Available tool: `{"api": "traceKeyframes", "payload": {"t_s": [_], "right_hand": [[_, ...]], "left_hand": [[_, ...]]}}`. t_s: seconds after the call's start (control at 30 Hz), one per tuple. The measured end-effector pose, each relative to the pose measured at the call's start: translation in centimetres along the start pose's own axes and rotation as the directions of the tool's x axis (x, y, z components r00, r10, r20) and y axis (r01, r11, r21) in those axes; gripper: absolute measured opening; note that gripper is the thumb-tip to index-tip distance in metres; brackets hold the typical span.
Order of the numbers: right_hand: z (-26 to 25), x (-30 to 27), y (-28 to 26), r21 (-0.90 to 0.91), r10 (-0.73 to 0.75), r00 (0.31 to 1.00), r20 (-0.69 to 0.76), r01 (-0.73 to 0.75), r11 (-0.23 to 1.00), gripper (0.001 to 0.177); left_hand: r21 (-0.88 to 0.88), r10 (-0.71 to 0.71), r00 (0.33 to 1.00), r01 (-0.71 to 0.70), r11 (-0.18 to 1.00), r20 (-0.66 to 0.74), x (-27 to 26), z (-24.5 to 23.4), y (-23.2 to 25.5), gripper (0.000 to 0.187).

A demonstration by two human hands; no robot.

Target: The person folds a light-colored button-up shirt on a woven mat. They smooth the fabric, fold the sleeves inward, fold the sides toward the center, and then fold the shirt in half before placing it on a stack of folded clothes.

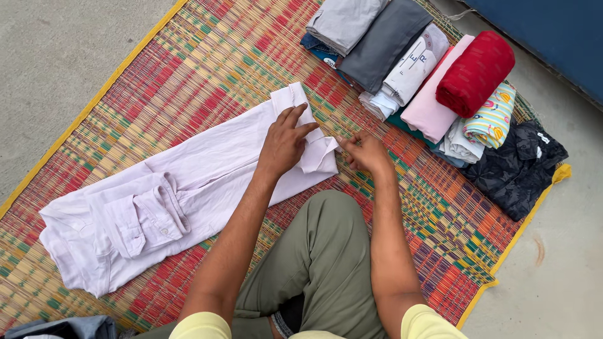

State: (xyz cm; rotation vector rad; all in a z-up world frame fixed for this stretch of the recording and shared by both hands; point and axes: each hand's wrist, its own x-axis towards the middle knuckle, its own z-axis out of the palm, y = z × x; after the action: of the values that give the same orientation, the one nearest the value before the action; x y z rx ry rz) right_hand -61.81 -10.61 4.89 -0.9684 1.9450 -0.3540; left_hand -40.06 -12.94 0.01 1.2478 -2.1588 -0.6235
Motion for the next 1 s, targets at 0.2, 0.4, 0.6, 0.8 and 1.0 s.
{"api": "traceKeyframes", "payload": {"t_s": [0.2,0.4,0.6,0.8,1.0], "right_hand": [[3.1,3.2,2.7,0.048,-0.184,0.981,-0.06,0.187,0.981,0.039],[4.3,3.7,3.0,0.302,-0.462,0.883,-0.083,0.464,0.833,0.033],[4.3,1.3,0.8,0.201,-0.562,0.825,0.068,0.54,0.817,0.028],[6.4,0.8,1.4,0.217,-0.549,0.639,0.539,0.524,0.823,0.033],[8.4,4.2,4.8,0.269,-0.478,0.49,0.729,0.436,0.859,0.029]], "left_hand": [[0.096,0.005,1.0,-0.008,0.995,0.023,0.9,0.7,0.5,0.017],[0.109,0.007,1.0,-0.009,0.994,0.018,-0.6,0.2,0.4,0.015],[-0.089,-0.12,0.992,0.116,0.989,-0.038,-3.9,-0.8,0.5,0.012],[-0.244,-0.16,0.978,0.124,0.962,-0.135,-7.3,-0.6,-1.3,0.02],[-0.231,-0.266,0.959,0.238,0.943,-0.097,-8.8,-1.0,-1.0,0.046]]}}
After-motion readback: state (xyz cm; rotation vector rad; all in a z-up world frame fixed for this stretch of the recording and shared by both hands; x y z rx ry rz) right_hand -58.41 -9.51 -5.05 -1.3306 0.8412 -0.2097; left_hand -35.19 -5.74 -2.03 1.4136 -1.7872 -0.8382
